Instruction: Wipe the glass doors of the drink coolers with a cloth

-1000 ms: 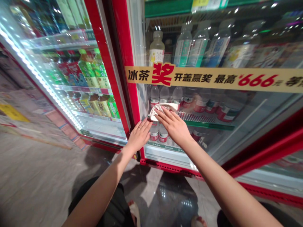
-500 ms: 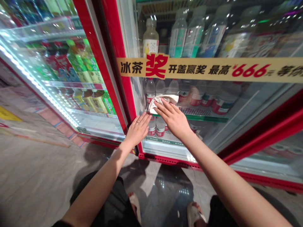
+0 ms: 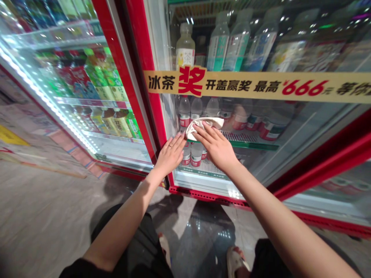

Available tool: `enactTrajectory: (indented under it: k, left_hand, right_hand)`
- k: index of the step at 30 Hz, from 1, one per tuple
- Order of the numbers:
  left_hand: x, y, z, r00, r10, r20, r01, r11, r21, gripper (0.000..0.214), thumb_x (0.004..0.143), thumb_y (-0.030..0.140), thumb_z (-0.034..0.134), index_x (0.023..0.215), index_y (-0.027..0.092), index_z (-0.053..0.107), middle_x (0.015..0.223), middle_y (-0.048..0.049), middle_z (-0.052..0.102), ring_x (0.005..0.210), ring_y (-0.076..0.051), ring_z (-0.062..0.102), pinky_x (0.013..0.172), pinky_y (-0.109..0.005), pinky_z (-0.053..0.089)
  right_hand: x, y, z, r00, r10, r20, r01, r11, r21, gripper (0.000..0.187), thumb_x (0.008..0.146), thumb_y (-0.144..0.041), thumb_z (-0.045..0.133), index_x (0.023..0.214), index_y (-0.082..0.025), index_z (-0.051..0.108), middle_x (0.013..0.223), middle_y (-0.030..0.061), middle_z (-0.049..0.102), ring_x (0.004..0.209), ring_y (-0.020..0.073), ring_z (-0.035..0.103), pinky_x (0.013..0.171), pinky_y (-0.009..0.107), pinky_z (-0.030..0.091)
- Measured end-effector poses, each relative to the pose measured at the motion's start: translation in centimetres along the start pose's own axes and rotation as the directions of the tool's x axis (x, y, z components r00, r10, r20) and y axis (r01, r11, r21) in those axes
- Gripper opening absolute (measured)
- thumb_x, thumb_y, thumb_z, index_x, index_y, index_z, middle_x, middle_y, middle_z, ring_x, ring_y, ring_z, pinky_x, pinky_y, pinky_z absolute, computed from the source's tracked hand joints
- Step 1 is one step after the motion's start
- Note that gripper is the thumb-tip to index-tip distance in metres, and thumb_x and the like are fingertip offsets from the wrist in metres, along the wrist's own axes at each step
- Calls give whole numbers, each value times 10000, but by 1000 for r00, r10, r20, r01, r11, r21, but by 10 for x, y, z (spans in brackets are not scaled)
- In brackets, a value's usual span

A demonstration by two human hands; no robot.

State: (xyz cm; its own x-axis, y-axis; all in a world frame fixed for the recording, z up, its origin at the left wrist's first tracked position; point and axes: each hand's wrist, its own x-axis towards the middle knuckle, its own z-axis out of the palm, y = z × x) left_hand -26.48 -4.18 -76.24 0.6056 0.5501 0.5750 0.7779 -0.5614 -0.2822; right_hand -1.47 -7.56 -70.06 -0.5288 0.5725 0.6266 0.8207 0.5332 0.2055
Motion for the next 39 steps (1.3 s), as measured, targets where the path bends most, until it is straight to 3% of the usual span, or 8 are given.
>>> enactTrajectory:
  k: [7,11,16,23,27,31,35,39]
  left_hand:
    - [6,10,-6,999,15,-29,-15,1000,-12,777,1055,199,473,1766,172,161,1816,-40,287,1689,-195,283,1403,-374,221]
    - [8,12,0,999,32,2,-32,999,-29,734,1057,224,487,1751,172,252,1787,-47,374,1666,-212,349,1402,-381,233]
    - [8,13,5,999,42,11,-42,999,-18,640,1078,240,466,1708,169,379,1751,-50,450,1654,-212,376,1396,-395,264]
    - [6,13,-1,999,22,-34,-22,1000,-14,779,1058,214,478,1767,174,156,1817,-37,289,1695,-189,265,1404,-372,220]
    - [6,14,4,999,35,-4,-35,999,-24,718,1061,220,487,1745,180,274,1780,-39,389,1668,-201,342,1393,-378,258]
    - [8,15,6,998,57,18,-56,998,-16,646,1065,232,501,1700,170,397,1747,-50,454,1663,-212,355,1380,-390,294]
    - [8,16,0,999,42,-13,-42,999,-7,752,1049,208,512,1750,169,244,1805,-45,320,1686,-198,294,1383,-385,281]
    - [8,17,-3,999,35,-2,-35,999,-22,818,1036,184,499,1768,171,133,1818,-30,273,1699,-187,247,1396,-372,244]
  right_hand:
    - [4,10,-6,982,134,-130,-135,991,-1,731,1067,-97,435,1728,-383,314,1781,-16,378,1695,265,207,1359,563,361]
    - [14,2,-3,993,88,-77,-87,996,18,738,1046,-71,432,1712,-380,354,1776,-22,383,1697,253,216,1340,577,383]
    - [-5,5,5,999,48,-11,-47,997,60,805,981,-7,436,1699,-368,383,1762,-25,413,1691,236,251,1321,571,412]
    - [-2,21,-5,980,120,-161,-109,991,80,841,1031,-44,413,1745,-443,218,1810,-61,292,1709,277,138,1368,612,331]
    - [5,11,-1,993,77,-90,-72,996,59,786,1042,-48,396,1734,-403,281,1785,-31,355,1706,241,157,1349,605,365]
    - [-12,8,7,997,67,-42,-65,997,42,780,1029,-37,404,1731,-362,308,1761,-6,410,1693,239,222,1333,579,404]
    - [-26,18,1,978,147,-150,-141,989,47,795,1055,-64,393,1750,-411,223,1794,-36,343,1697,265,181,1356,595,375]
    - [-16,24,-8,956,224,-192,-216,975,61,792,1056,-82,389,1740,-452,238,1814,-81,281,1703,301,127,1379,639,312]
